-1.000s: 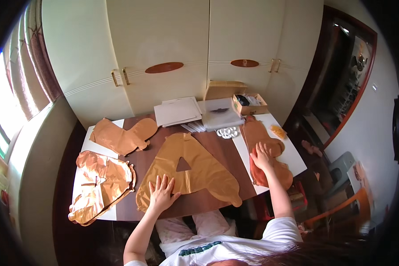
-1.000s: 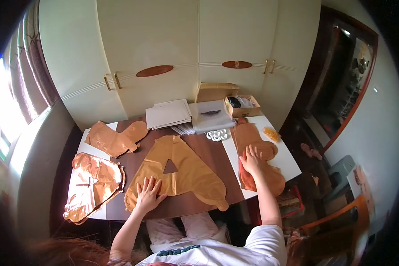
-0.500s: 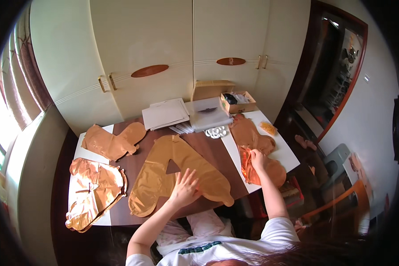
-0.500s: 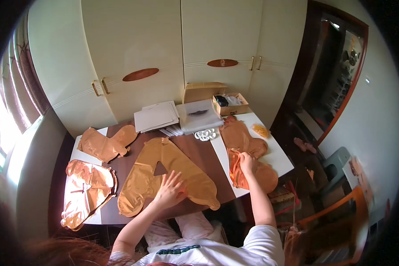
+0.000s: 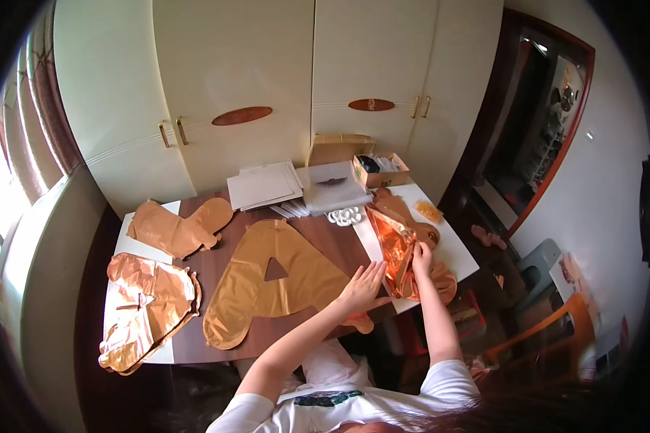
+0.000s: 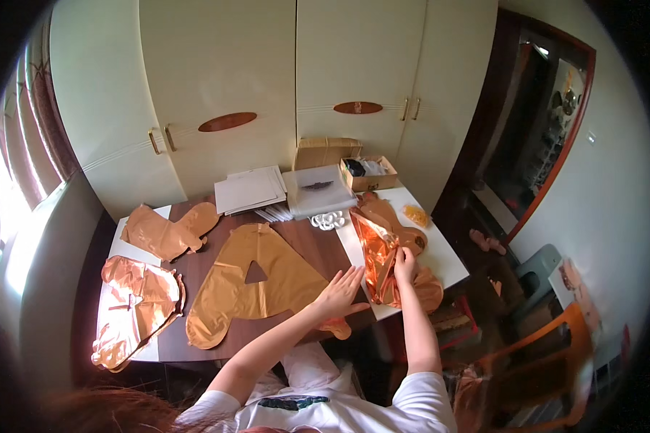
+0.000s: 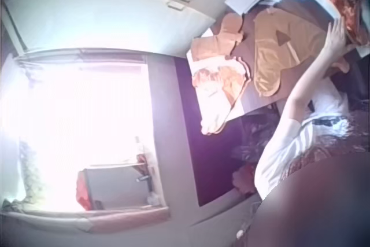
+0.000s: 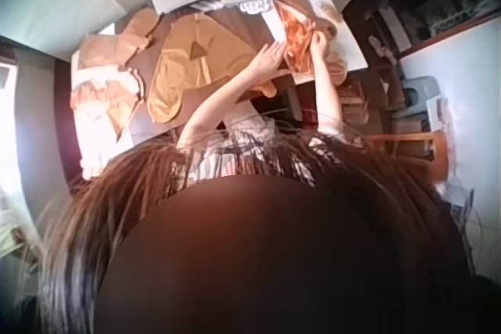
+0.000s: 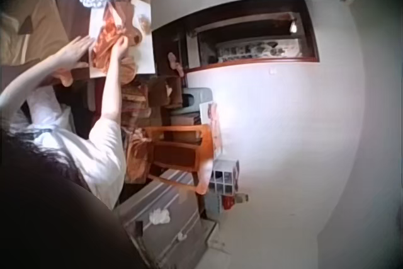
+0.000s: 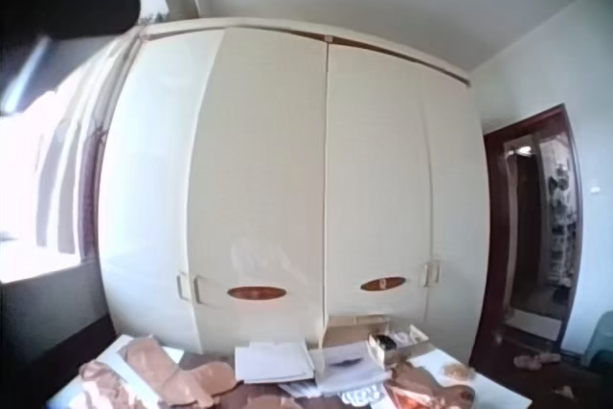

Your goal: Folding and placing metallic foil balloons into plastic sleeves with cardboard inserts for retail packaging.

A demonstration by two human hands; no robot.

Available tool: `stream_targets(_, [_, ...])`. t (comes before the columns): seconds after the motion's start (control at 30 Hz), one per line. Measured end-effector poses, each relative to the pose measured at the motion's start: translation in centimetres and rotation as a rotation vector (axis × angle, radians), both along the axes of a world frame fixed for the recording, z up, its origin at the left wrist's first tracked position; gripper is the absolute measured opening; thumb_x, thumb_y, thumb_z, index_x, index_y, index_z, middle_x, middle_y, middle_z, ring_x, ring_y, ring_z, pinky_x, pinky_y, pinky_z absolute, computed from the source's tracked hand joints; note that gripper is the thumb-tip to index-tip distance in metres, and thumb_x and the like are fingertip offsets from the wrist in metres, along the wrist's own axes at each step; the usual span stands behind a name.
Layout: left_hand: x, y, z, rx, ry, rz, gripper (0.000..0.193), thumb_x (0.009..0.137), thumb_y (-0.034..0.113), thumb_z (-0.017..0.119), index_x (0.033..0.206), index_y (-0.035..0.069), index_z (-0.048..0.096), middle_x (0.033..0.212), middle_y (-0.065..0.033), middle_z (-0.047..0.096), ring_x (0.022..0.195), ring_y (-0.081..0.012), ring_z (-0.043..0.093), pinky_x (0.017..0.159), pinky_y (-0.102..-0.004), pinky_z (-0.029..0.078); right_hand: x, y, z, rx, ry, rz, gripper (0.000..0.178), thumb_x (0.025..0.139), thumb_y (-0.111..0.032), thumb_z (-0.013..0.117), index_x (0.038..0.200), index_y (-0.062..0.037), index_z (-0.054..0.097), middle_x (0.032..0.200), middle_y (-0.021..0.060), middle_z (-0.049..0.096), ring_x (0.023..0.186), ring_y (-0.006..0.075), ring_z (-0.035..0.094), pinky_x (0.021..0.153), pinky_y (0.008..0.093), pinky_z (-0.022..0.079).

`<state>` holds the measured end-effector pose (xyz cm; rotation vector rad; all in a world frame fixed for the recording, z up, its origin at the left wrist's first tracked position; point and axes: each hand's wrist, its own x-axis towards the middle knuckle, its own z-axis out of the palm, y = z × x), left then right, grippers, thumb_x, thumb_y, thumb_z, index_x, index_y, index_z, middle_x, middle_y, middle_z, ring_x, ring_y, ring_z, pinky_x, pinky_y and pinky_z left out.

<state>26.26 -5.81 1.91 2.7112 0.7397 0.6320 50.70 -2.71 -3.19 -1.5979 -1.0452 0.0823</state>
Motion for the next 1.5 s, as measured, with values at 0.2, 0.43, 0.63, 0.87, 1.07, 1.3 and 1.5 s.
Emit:
stream_targets(0.2, [2.8,1.5,-1.2,0.082,0.176,-0.005,0.078,0.083,0.060,0.047,0.131,-0.002,0.040,0.145,-0.0161,0.029,0.137,-0.0291,0.020,0.109,-0.0445,0.022,0.5,0.2,-1.0,-0.036,-0.027,-0.013,0.029,0.090,-0.030,0.051,0.085,-0.0026,0.059,0.076,0.0166,0.061,0.074,0.0331,0.061,0.065,0.0388,0.045])
stream_targets(0.43, [2.6,1.8,-2.6,0.047,0.106,-0.124,0.061,0.089,0.052,0.041,0.123,0.001,0.048,0.137,-0.0128,0.042,0.133,-0.0253,0.031,0.109,-0.0423,0.023,4.0,1.2,1.1,0.073,0.039,-0.171,0.021,0.090,-0.016,0.051,0.086,0.0016,0.061,0.076,0.0110,0.063,0.070,0.0170,0.055,0.067,0.0312,0.044])
stream_targets(0.63, [2.9,1.8,-2.6,0.092,0.125,-0.145,0.060,0.090,0.054,0.039,0.117,0.002,0.049,0.138,-0.0138,0.041,0.132,-0.0260,0.033,0.109,-0.0432,0.023,9.6,0.6,8.9,0.210,-0.049,-0.308,0.028,0.091,-0.024,0.054,0.094,0.0022,0.063,0.078,0.0128,0.064,0.073,0.0175,0.058,0.070,0.0306,0.045])
stream_targets(0.87, [2.5,1.4,-2.1,0.105,0.133,-0.125,0.061,0.091,0.054,0.037,0.119,0.001,0.049,0.138,-0.0139,0.042,0.132,-0.0266,0.032,0.109,-0.0443,0.022,4.9,-0.1,18.6,0.399,0.002,-0.041,0.028,0.094,-0.023,0.051,0.095,0.0029,0.062,0.081,0.0042,0.062,0.075,0.0100,0.053,0.070,0.0247,0.043])
stream_targets(1.07, [-0.8,2.4,0.2,0.002,-0.117,0.107,0.039,0.089,0.034,0.052,0.114,0.005,0.056,0.133,-0.0143,0.046,0.130,-0.0283,0.036,0.108,-0.0473,0.025,-5.2,0.2,19.6,0.243,0.245,0.321,0.023,0.094,-0.017,0.050,0.082,0.0014,0.055,0.071,-0.0034,0.050,0.069,0.0064,0.046,0.062,0.0231,0.040])
stream_targets(1.3, [-20.4,6.2,0.9,0.042,0.122,0.497,0.061,0.080,0.046,0.059,0.129,0.012,0.047,0.142,-0.0148,0.034,0.134,-0.0353,0.026,0.108,-0.0511,0.021,-18.5,-1.1,14.7,0.146,-0.213,0.528,0.014,0.089,-0.010,0.053,0.078,-0.0010,0.053,0.069,0.0053,0.054,0.065,0.0151,0.054,0.058,0.0287,0.043])
stream_targets(1.5, [-27.3,3.2,-2.1,-0.044,0.298,0.612,0.072,0.080,0.059,0.051,0.137,0.017,0.039,0.144,-0.0155,0.031,0.135,-0.0365,0.023,0.108,-0.0555,0.017,-27.1,-0.2,5.2,0.249,-0.783,0.551,0.003,0.078,-0.006,0.063,0.075,-0.0072,0.062,0.078,0.0055,0.066,0.073,0.0180,0.064,0.072,0.0349,0.051])
